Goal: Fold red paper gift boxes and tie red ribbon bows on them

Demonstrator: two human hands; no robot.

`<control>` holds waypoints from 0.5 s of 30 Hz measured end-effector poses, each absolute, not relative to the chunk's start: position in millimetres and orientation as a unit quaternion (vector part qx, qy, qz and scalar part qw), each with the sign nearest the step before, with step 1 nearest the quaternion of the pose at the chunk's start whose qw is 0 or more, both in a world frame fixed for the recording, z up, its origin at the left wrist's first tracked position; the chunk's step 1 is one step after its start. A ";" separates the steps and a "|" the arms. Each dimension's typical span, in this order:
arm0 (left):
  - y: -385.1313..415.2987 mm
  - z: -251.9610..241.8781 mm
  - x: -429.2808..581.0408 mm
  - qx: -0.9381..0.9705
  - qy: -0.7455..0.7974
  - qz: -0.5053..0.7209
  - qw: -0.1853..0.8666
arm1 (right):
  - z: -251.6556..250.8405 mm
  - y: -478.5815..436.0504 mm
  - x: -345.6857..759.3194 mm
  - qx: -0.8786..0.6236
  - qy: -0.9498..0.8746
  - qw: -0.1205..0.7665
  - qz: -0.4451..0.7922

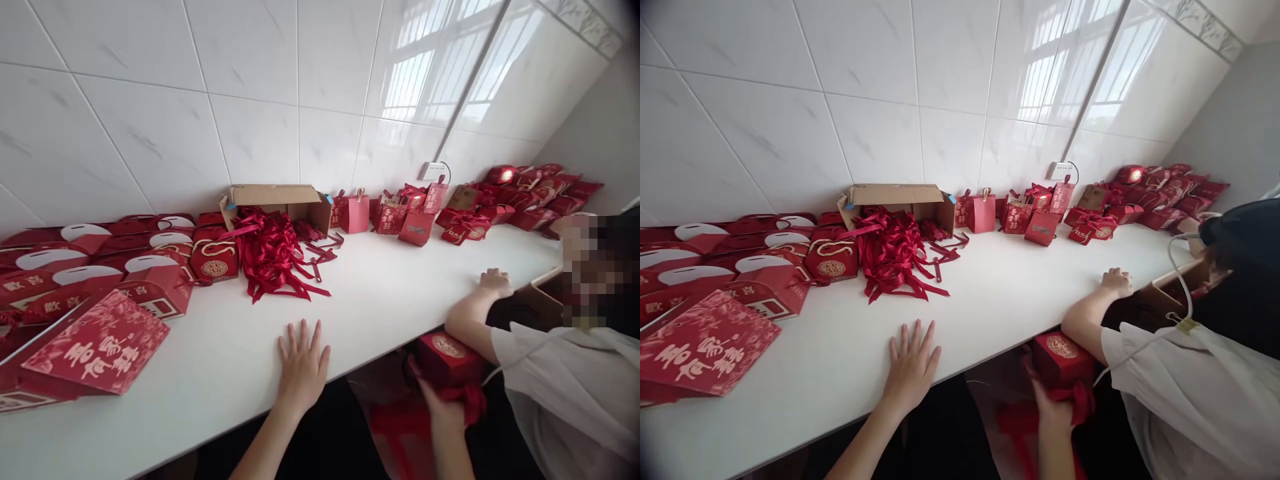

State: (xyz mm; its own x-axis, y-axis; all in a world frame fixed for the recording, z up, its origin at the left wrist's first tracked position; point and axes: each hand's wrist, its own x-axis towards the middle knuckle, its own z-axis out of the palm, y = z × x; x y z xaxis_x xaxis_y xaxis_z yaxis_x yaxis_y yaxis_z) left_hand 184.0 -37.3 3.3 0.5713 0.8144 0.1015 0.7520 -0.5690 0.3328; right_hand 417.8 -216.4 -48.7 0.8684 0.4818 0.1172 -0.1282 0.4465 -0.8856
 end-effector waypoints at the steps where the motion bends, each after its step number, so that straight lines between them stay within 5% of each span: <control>1: -37.8 4.0 184.2 0.878 0.446 0.122 0.124 | -54.2 -219.0 430.6 -0.489 -0.162 0.837 0.183; 5: -38.3 5.0 183.5 0.881 0.443 0.113 0.120 | -65.6 -230.1 448.6 -0.425 -0.091 0.869 0.238; 11: -37.8 3.8 181.9 0.882 0.442 0.102 0.127 | -54.4 -226.8 433.2 -0.097 0.073 0.941 0.317; 15: -39.0 4.2 180.4 0.881 0.442 0.106 0.131 | -46.3 -213.0 434.8 -0.185 0.023 0.922 0.340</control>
